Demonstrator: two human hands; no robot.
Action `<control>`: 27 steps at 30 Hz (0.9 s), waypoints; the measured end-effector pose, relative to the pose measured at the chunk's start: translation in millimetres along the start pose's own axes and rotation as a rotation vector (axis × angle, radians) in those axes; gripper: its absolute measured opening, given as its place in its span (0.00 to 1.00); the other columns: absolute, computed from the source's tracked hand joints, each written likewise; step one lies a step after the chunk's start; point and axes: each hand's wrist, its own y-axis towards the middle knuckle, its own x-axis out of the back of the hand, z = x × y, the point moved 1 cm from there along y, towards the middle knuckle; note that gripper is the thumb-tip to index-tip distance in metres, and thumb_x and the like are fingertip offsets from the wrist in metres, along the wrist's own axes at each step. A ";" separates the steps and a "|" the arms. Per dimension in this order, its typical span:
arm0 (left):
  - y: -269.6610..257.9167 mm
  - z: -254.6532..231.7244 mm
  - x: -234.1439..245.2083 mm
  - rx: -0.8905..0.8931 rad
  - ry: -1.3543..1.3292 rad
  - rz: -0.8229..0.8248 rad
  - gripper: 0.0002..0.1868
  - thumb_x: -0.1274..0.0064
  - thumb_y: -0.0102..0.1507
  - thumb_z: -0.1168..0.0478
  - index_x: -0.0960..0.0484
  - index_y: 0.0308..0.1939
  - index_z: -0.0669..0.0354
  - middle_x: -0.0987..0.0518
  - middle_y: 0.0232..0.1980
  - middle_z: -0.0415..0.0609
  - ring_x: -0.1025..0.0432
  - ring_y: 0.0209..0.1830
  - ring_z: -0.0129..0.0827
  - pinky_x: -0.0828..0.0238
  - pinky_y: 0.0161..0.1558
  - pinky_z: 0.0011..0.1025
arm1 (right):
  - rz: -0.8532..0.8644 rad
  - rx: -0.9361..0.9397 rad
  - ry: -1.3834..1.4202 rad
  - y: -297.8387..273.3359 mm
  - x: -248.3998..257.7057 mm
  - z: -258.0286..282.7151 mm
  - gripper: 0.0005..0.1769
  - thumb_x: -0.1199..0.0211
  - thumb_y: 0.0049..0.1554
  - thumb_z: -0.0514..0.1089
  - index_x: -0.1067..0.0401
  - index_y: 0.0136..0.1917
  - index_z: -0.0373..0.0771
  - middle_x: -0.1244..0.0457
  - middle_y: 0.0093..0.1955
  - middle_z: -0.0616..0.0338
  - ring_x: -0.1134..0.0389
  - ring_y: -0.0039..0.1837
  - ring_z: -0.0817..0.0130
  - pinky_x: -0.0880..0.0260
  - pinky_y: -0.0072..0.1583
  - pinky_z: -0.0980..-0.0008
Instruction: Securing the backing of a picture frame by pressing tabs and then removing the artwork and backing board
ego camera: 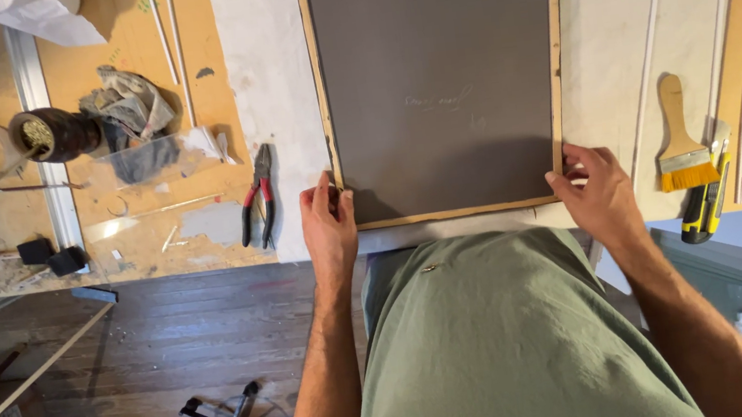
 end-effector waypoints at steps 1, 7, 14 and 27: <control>1.1 1.3 -2.6 -0.004 0.002 -0.002 0.25 0.43 0.67 0.56 0.24 0.65 0.66 0.25 0.51 0.62 0.23 0.42 0.62 0.23 0.40 0.48 | -0.003 0.002 0.004 -0.3 -1.2 0.9 0.24 0.30 0.60 0.36 0.30 0.64 0.16 0.38 0.53 0.27 0.29 0.51 0.29 0.22 0.48 0.47; 4.9 13.5 -10.8 0.079 -0.032 0.006 0.24 0.45 0.67 0.53 0.19 0.65 0.57 0.26 0.48 0.53 0.23 0.40 0.45 0.24 0.42 0.38 | -0.052 -0.062 0.011 -2.0 -6.1 -2.8 0.25 0.29 0.61 0.38 0.28 0.67 0.20 0.37 0.52 0.32 0.28 0.52 0.35 0.22 0.48 0.52; 2.2 18.4 -11.4 0.138 -0.152 -0.020 0.24 0.42 0.65 0.54 0.18 0.64 0.57 0.26 0.47 0.52 0.25 0.39 0.37 0.26 0.42 0.31 | -0.065 -0.068 0.016 -7.9 -10.6 -7.4 0.27 0.26 0.58 0.40 0.27 0.66 0.23 0.35 0.51 0.34 0.27 0.49 0.39 0.23 0.48 0.52; -2.0 27.1 -12.2 0.082 -0.120 -0.009 0.25 0.42 0.66 0.52 0.19 0.65 0.57 0.27 0.47 0.53 0.26 0.40 0.39 0.25 0.41 0.31 | -0.063 -0.078 -0.060 -14.4 -14.0 -13.2 0.26 0.29 0.60 0.44 0.26 0.68 0.30 0.35 0.51 0.43 0.26 0.52 0.44 0.24 0.52 0.51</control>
